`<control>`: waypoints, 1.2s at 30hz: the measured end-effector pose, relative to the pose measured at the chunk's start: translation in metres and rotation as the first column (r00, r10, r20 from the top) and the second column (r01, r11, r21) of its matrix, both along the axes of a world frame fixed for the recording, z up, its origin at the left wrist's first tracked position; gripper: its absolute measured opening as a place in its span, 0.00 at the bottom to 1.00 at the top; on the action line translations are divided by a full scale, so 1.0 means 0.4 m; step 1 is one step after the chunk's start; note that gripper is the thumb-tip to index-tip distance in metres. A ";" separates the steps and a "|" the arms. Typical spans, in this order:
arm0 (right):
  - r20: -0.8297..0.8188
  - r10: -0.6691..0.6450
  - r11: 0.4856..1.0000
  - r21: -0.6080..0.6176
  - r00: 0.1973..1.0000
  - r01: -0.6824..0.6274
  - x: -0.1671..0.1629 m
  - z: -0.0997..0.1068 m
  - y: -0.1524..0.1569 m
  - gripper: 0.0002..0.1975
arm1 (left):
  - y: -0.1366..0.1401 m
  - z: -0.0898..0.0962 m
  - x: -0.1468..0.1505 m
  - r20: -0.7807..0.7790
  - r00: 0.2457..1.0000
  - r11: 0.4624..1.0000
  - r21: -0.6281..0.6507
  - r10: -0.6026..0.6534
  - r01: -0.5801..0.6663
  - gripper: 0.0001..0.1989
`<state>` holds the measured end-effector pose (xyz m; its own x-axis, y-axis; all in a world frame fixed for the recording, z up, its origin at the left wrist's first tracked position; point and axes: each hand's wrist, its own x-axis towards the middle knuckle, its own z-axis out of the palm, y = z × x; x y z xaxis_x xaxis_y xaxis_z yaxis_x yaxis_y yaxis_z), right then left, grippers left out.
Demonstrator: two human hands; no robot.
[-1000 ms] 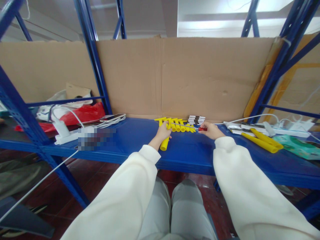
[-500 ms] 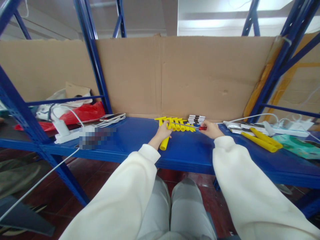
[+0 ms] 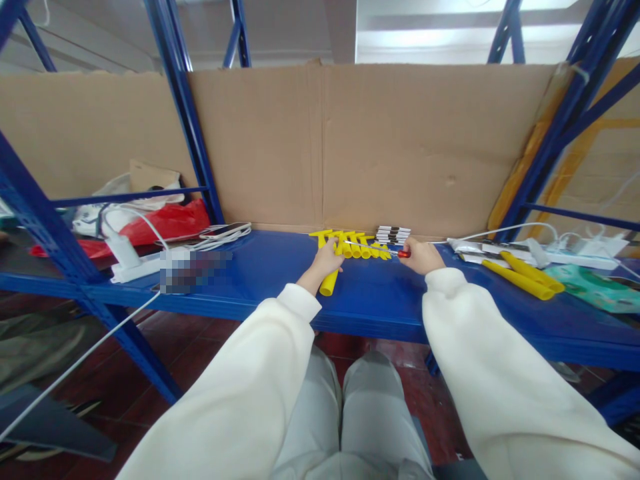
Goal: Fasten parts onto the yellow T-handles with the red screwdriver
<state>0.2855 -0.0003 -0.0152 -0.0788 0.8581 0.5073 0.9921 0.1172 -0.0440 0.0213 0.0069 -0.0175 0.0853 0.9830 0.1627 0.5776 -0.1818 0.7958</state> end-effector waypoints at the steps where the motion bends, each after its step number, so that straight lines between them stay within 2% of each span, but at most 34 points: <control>1: 0.007 -0.010 1.000 -0.006 1.000 0.010 -0.002 0.000 -0.002 0.03 | 0.001 -0.001 0.000 -0.003 1.000 1.000 0.005 0.005 -0.005 0.30; 7: -0.021 -0.007 1.000 -0.006 1.000 0.007 -0.001 -0.005 0.001 0.08 | 0.001 -0.001 0.000 -0.005 1.000 1.000 -0.001 0.020 -0.020 0.32; 17: 0.046 0.019 1.000 0.018 0.999 -0.020 -0.004 0.000 -0.004 0.06 | -0.010 0.008 0.003 -0.013 0.999 0.999 -0.007 0.035 -0.035 0.31; 21: 0.041 -0.061 0.998 0.010 0.997 0.060 -0.011 0.005 -0.008 0.05 | -0.009 0.007 0.003 -0.004 0.999 0.999 -0.006 0.036 -0.036 0.31; 25: 0.032 -0.135 0.991 -0.021 0.990 0.136 -0.022 0.011 -0.017 0.08 | -0.009 0.007 0.003 -0.006 1.000 0.999 -0.010 0.031 -0.031 0.31; 29: 0.011 -0.110 0.994 -0.028 0.994 0.110 -0.022 0.006 -0.015 0.10 | -0.008 0.006 0.003 0.001 0.999 0.999 -0.012 0.034 -0.034 0.31; 33: 0.025 -0.062 0.998 -0.002 0.998 0.062 -0.011 -0.001 -0.007 0.07 | -0.005 0.004 0.002 0.004 1.000 1.000 -0.010 0.025 -0.025 0.31; 36: 0.050 -0.072 0.997 -0.023 0.996 0.073 -0.008 0.000 -0.007 0.05 | -0.004 0.004 0.002 0.001 1.000 1.000 -0.010 0.014 -0.014 0.30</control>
<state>0.2821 -0.0030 -0.0151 -0.0400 0.8750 0.4825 0.9990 0.0440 0.0029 0.0219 0.0053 -0.0160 0.0709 0.9856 0.1532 0.5789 -0.1657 0.7984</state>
